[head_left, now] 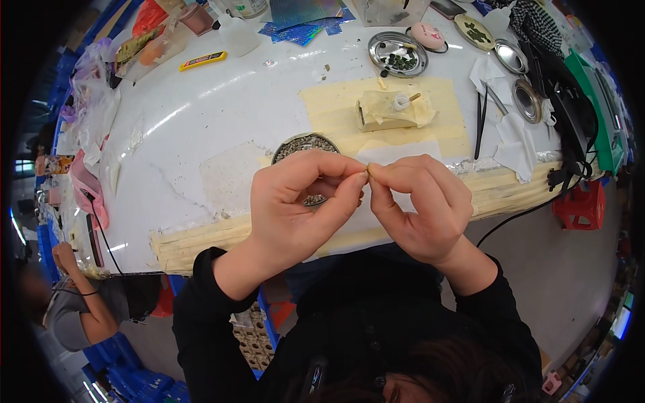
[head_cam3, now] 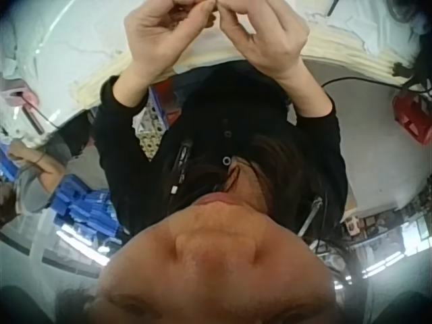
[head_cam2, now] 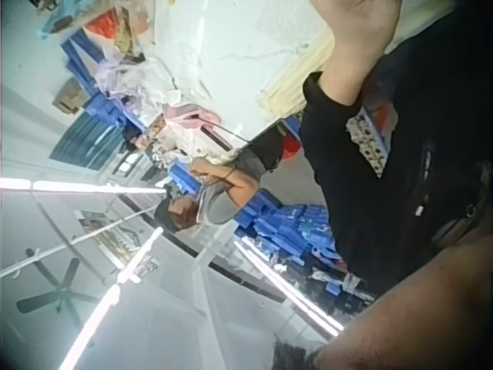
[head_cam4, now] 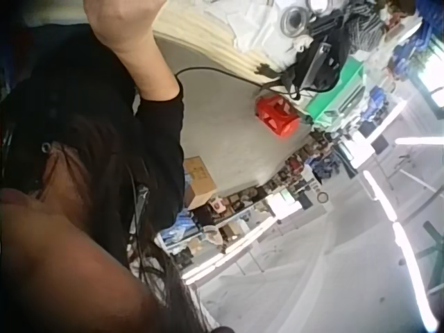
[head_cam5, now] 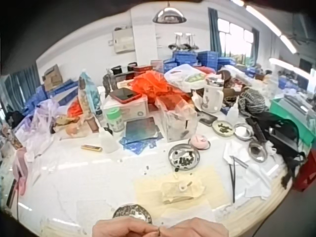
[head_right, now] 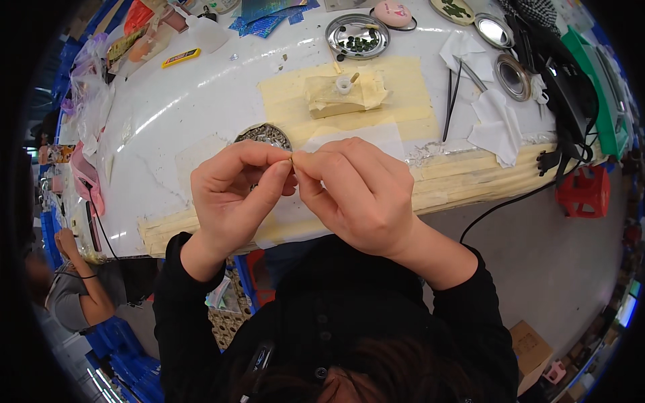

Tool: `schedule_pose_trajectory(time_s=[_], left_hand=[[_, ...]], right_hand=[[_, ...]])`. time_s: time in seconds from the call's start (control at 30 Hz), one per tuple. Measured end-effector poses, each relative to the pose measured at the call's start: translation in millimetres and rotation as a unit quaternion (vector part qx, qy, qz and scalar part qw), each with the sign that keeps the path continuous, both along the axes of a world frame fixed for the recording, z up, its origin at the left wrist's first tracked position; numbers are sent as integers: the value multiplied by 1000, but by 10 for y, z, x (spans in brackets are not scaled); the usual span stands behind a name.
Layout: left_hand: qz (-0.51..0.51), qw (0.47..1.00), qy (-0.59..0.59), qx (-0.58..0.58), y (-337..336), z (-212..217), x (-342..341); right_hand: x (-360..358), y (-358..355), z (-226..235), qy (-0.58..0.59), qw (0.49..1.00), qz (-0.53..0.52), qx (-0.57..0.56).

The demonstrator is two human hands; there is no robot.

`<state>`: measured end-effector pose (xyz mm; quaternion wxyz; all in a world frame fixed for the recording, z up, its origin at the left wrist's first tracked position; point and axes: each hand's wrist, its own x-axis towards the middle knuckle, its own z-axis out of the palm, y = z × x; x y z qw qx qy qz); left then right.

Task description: Assembling small components into a decorative item at a factory workstation.

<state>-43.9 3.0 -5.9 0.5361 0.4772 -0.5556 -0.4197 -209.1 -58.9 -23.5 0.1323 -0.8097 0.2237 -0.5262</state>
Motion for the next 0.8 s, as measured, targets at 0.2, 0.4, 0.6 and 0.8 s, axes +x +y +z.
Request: schedule_pose_trajectory(time_s=[0.2,0.4,0.6,0.8], left_hand=[[26,999,16,-11,-7,-20,-5],[24,997,73,19,-11,-39,-9],[27,995,97,28,0,-23,-20],[31,994,99,18,3,-22,-30]], right_hand=[[7,7,13,13,1000,7,-6],[38,28,9,3,1000,3,8],[71,35,-23,-24,1000,-3,16],[108,67,-38,-53,998,-11,32]])
